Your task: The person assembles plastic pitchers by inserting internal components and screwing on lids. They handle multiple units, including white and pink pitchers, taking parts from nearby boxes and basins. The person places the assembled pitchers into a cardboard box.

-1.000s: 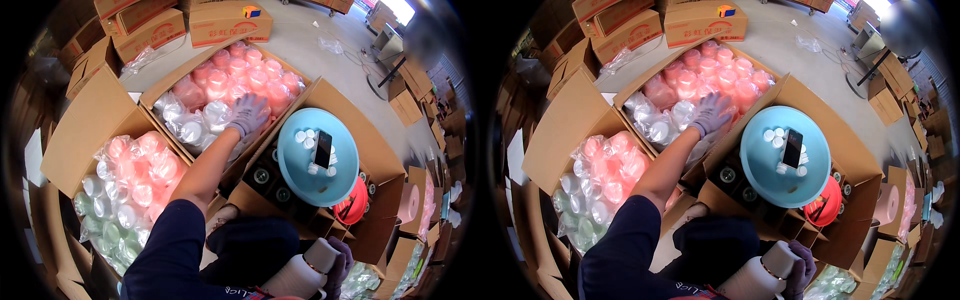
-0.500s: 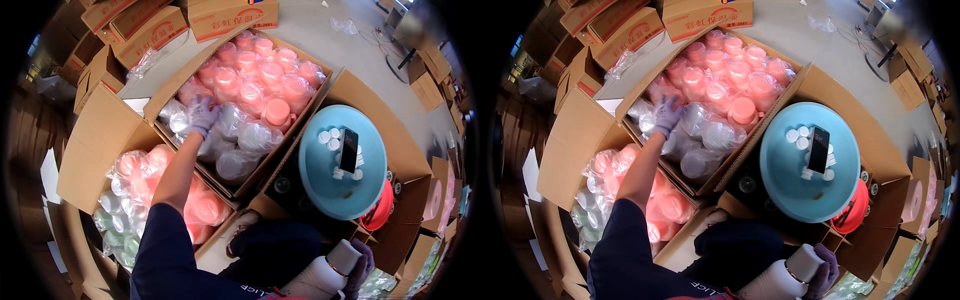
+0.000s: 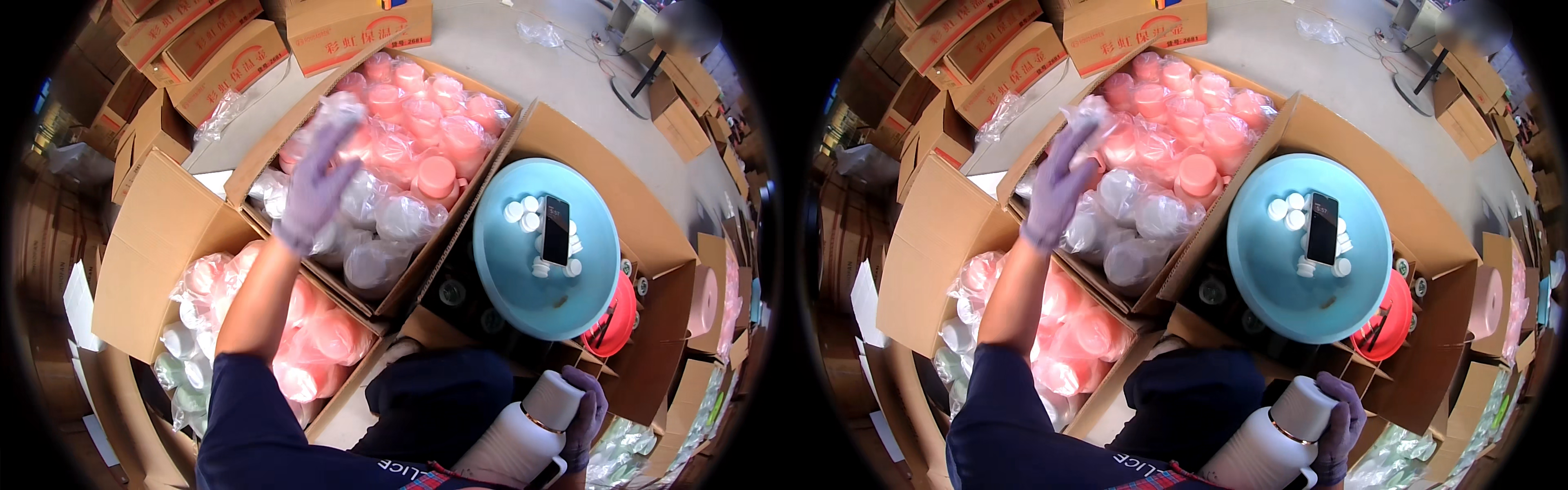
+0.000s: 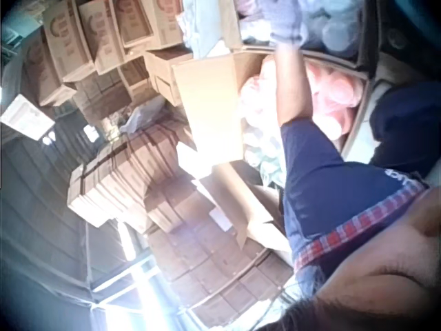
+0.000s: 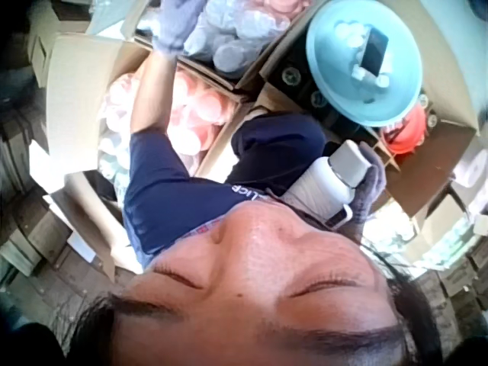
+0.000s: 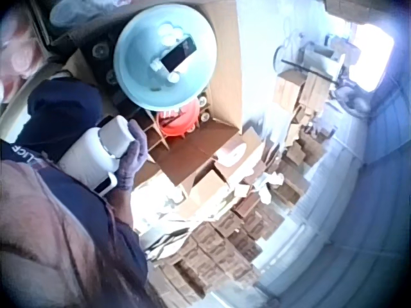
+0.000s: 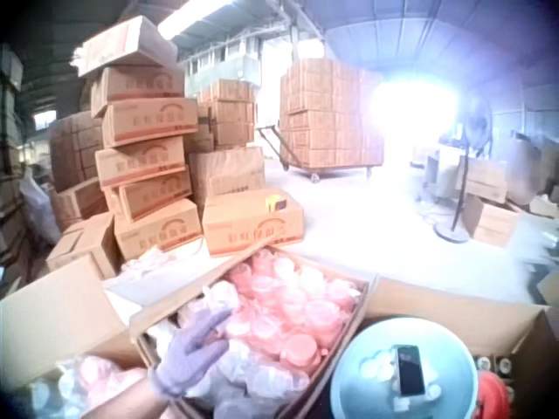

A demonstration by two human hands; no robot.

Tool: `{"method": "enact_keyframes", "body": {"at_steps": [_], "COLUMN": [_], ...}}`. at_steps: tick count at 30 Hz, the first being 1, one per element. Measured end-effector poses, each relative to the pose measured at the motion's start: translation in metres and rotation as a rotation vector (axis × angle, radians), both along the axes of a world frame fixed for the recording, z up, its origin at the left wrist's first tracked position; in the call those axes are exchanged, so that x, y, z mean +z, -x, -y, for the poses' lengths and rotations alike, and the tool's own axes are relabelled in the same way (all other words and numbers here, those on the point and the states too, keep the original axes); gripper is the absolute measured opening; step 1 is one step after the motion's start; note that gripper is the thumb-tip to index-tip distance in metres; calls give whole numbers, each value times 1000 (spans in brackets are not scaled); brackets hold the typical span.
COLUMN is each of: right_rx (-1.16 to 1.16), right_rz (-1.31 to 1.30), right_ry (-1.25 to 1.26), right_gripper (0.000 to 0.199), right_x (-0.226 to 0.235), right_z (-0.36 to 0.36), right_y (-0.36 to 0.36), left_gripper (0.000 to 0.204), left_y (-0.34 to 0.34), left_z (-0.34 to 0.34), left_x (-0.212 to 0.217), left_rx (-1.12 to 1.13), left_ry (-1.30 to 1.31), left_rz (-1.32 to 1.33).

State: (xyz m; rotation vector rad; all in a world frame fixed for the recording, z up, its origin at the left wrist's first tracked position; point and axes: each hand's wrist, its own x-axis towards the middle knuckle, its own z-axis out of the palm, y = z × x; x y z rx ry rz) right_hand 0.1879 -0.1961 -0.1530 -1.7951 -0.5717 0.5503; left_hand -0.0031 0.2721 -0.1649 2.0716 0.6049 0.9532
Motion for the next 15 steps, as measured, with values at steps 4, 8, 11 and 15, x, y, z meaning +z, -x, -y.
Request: {"method": "enact_keyframes", "body": {"at_steps": [4,8,11,15], "right_rx": [201,510,241,-127], "right_rz": [-128,441,610,121], "right_ry": [-53,-43,-73,-401], "right_gripper": [74,100,24,25], "right_x": [41,86,91,95], "right_z": [0,-38,-38,3], "right_y": [-9,-15,-11,-74], "left_gripper": [64,73,80,103], "left_y": [6,-19,-41,-37], "left_z": [138,217,268,275], "left_x": [117,147,159,132], "left_rx": [-561,-968,-934,-403], "left_ry": [-39,274,400,-429], "left_rz": [-79,11,205,239]}}
